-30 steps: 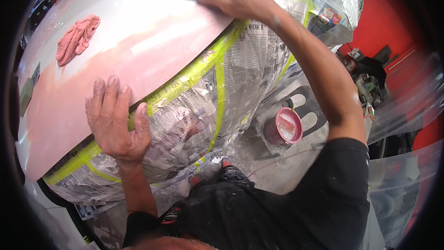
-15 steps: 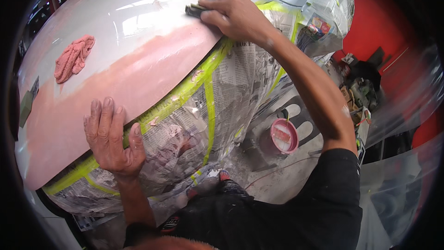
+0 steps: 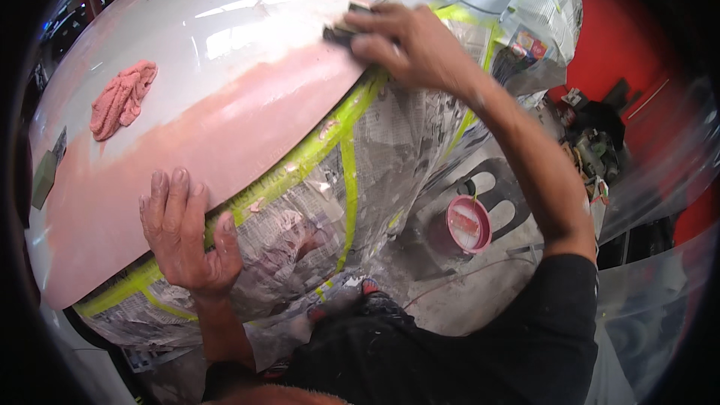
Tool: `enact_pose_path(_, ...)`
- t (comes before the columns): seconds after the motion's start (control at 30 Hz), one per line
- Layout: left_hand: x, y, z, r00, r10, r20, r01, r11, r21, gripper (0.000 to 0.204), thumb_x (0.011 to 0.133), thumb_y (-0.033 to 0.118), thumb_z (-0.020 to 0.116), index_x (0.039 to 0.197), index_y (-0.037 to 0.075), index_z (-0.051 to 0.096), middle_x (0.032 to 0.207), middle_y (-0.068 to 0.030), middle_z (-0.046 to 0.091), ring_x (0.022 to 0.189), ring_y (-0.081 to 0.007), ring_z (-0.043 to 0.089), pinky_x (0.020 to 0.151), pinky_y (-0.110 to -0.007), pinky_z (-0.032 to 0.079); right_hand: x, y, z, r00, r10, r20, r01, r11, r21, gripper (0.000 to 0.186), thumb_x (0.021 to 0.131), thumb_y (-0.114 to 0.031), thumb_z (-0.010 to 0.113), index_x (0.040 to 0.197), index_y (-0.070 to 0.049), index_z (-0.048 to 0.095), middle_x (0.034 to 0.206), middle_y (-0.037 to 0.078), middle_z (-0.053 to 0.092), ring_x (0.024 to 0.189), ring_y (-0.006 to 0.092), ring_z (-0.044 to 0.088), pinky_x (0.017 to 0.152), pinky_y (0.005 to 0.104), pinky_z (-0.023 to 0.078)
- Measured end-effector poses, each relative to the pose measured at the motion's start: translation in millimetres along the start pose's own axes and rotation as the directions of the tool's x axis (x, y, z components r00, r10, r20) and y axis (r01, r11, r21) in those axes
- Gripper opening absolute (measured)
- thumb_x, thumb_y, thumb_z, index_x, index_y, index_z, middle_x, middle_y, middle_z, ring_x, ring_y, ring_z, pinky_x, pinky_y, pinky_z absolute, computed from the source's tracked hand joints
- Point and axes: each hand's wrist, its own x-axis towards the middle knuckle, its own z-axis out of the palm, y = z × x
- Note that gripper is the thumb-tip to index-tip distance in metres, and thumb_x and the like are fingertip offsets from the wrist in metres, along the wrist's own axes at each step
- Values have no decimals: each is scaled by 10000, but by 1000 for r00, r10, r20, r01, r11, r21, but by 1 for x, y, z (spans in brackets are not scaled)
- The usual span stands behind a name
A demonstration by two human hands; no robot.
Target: The person sands a pink car part with a sanding block, moving it back and forth across the surface. They occasionally wipe the surface with a pink cloth while continuing to sand.
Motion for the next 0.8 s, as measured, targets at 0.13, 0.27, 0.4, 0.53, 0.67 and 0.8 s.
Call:
enact_pose_path(0.13,8,4,-9,1000,16,18,-14,993,-116,337,983,243,656,1236,23,687,1285,-188,697,1254,-401,635,1126,-533,411,32,33,13,988,130,85,-127,991,-47,451,986,-378,635,1316,-80,710,1194,185,744,969,308,737,885,376,563)
enact_pose_path(0.27,56,-26,-42,996,39,84,-35,998,-50,436,954,229,680,1348,44,649,1347,-216,654,1319,-396,578,1145,-488,400,7,60,-16,933,359,-25,-348,917,193,449,1011,-376,650,1360,-96,689,1110,78,755,956,146,687,850,276,537)
enact_pose_path(0.4,115,-94,-22,975,-37,218,-25,961,274,531,990,345,640,1435,60,584,1419,-192,618,1368,-356,525,1175,-437,363,-56,59,-79,843,491,-218,-355,814,460,458,1012,-336,658,1370,-51,672,1098,65,726,984,107,648,869,238,508)
enact_pose_path(0.53,151,-122,6,696,-242,676,430,894,-123,512,1039,396,584,1409,43,597,1398,-146,643,1314,-254,571,1159,-360,377,-119,43,-89,839,503,-207,-327,771,547,472,987,-310,648,1373,-39,664,1252,174,724,1095,260,703,998,338,508)
enact_pose_path(0.67,177,-50,87,800,-33,599,164,972,-165,508,1064,443,536,1342,30,640,1266,-148,694,1183,-216,629,1053,-345,460,-169,48,-94,893,390,-225,-228,822,523,466,996,-229,650,1406,-8,627,1358,183,657,1241,230,609,1106,340,416)
enact_pose_path(0.8,218,62,166,794,76,603,133,946,-294,593,1053,536,511,1328,28,644,1251,-196,711,1156,-324,678,1007,-410,506,-188,59,-90,905,345,-248,-175,835,521,446,997,-188,654,1397,6,628,1401,188,626,1285,235,577,1127,341,392)
